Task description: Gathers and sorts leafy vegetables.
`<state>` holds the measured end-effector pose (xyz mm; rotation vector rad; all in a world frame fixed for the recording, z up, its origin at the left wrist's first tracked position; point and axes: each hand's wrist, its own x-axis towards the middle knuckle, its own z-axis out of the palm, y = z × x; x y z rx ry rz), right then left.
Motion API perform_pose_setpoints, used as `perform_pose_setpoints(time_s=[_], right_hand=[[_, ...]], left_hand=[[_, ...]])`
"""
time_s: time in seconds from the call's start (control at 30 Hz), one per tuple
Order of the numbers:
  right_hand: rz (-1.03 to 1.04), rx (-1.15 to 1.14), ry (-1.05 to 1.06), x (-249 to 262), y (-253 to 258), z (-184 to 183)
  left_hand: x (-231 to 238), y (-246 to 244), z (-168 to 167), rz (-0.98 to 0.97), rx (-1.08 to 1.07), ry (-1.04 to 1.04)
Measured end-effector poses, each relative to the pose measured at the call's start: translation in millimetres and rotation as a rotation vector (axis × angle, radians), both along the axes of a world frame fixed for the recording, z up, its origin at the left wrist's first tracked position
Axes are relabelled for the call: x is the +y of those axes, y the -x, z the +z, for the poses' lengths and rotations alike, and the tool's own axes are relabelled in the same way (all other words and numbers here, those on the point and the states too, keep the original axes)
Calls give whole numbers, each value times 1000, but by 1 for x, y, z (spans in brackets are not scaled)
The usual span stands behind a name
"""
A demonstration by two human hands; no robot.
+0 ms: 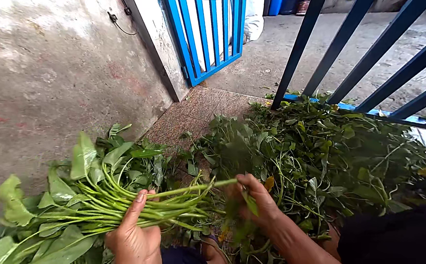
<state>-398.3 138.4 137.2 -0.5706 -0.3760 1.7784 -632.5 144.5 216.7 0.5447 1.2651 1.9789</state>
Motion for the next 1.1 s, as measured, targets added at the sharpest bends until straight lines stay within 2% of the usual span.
perform_pose_setpoints(time_s=[0.07,0.17,0.2,0.27,0.3,0.37,0.4,0.47,0.57,0.67,0.77,0.87,1.0,1.1], right_hand=[[328,-158,-356,-4,-16,-14],[766,-341,-564,-16,-22,-13],[923,-466,-590,-18,-21,-12],[1249,-892,-545,-19,-12,-20],[1402,-1110,-466,-19,-4,-32],[1552,-1456,-350,-22,12,-73],[1542,-1581,-255,-22,16,-90],[1313,-1768,-39,-13,22,-124],[1023,-1963,69,10,26,-180],[1025,-2057,-23,21,25,-220],[1070,-2029,-62,24,26,-226],[829,-1799,-76,25,22,-211],[456,-1173,43,28,5,-179],[292,-900,40,30,-14,-151]], left_hand=[[-5,16,6,-88,18,28],[-14,30,13,-212,71,89],[-16,32,13,-231,97,96],[-15,36,13,-204,136,76],[-13,40,12,-175,153,53],[-7,46,11,-92,177,24],[-5,47,10,-54,191,18],[0,47,7,-20,216,21],[3,39,3,13,208,106],[7,31,1,23,196,161],[9,28,-1,26,186,194],[10,26,-2,55,169,225],[12,19,-1,101,183,219],[13,18,-5,72,182,225]])
